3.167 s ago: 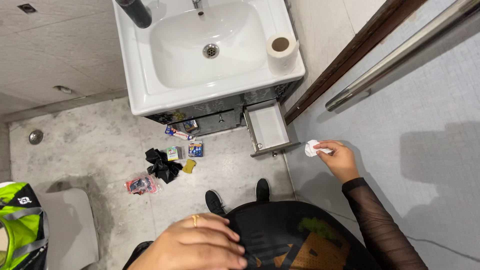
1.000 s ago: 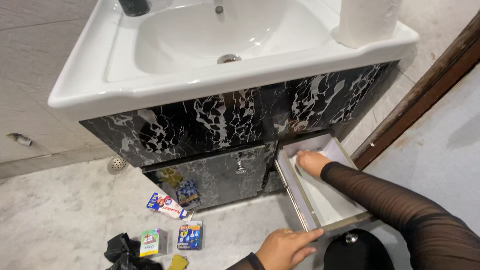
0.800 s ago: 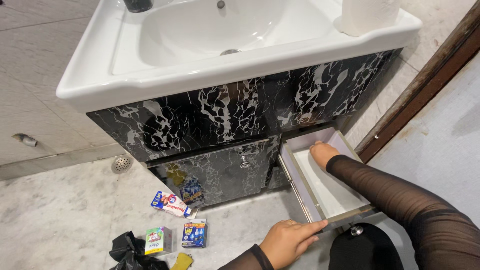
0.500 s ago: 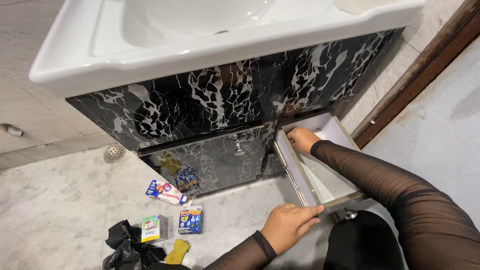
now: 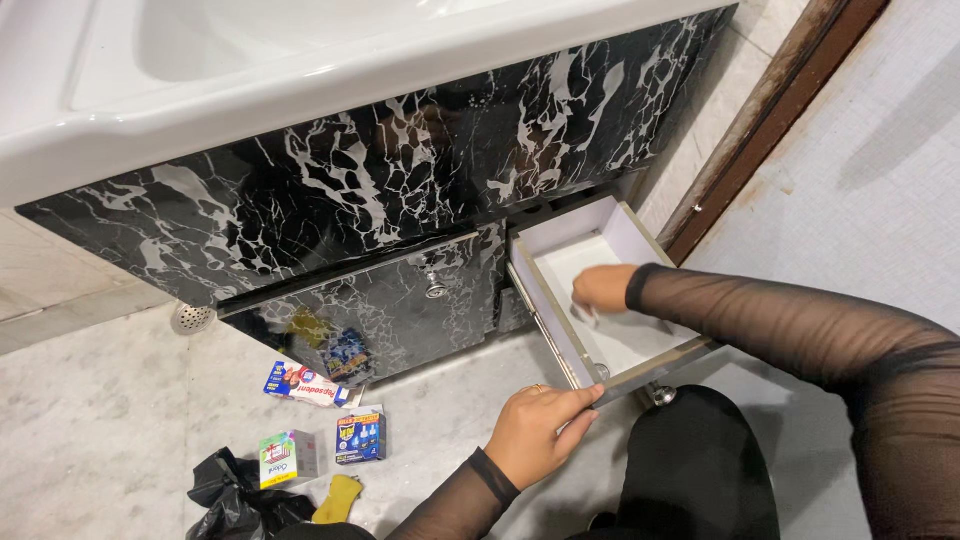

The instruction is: The person picks up boxes of household products and a sponge from the bathroom floor, clears out a drawer under the sink, and then stacks rolls of toilet paper into the drawer.

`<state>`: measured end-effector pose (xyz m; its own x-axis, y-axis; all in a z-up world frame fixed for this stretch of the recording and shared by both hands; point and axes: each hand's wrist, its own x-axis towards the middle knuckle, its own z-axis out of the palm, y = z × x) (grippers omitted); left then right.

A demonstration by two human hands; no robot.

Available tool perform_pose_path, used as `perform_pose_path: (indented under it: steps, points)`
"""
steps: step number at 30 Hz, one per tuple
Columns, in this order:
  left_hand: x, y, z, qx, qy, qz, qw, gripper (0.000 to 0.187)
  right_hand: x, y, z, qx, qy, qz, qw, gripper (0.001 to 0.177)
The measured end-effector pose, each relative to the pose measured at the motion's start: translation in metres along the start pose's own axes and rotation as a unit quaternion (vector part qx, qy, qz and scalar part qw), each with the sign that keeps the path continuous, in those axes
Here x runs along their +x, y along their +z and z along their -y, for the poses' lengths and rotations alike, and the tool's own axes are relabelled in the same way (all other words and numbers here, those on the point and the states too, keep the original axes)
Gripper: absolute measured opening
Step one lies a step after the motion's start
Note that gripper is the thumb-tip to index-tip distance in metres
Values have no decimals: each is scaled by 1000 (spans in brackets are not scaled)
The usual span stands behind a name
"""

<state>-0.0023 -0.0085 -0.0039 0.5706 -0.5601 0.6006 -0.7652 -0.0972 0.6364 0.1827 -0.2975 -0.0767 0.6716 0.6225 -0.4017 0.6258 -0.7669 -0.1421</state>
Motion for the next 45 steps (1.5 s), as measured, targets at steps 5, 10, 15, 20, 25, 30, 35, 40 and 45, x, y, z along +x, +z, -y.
perform_pose_path:
  steps: [5,10,15,20,25,30,35,40,45]
  points:
    - [1,6,-7,15,-21,-11,1000,28,28,-3,-54,-254,63,-168,951,15]
    - [1,8,-6,12,-36,-11,999,26,45,8,-62,-246,73,-177,950,14]
    - [0,13,-4,16,-43,-15,999,27,37,24,-70,-130,152,-207,958,16]
    - [0,14,-4,17,-47,-16,999,27,37,55,-65,-51,287,-110,950,24]
    - [0,14,-3,15,-45,-12,999,26,11,73,-49,-79,241,81,964,15]
    - [-1,12,1,6,-35,-14,999,26,-12,63,-25,-157,165,389,893,19]
    - [-2,8,5,3,-34,-2,999,26,-23,16,-14,98,212,301,924,10]
    - [1,10,8,2,-11,-10,1000,26,24,-18,-16,167,70,-230,956,26]
    - [7,6,6,10,-2,0,1000,31,54,-17,-5,121,46,-320,939,27]
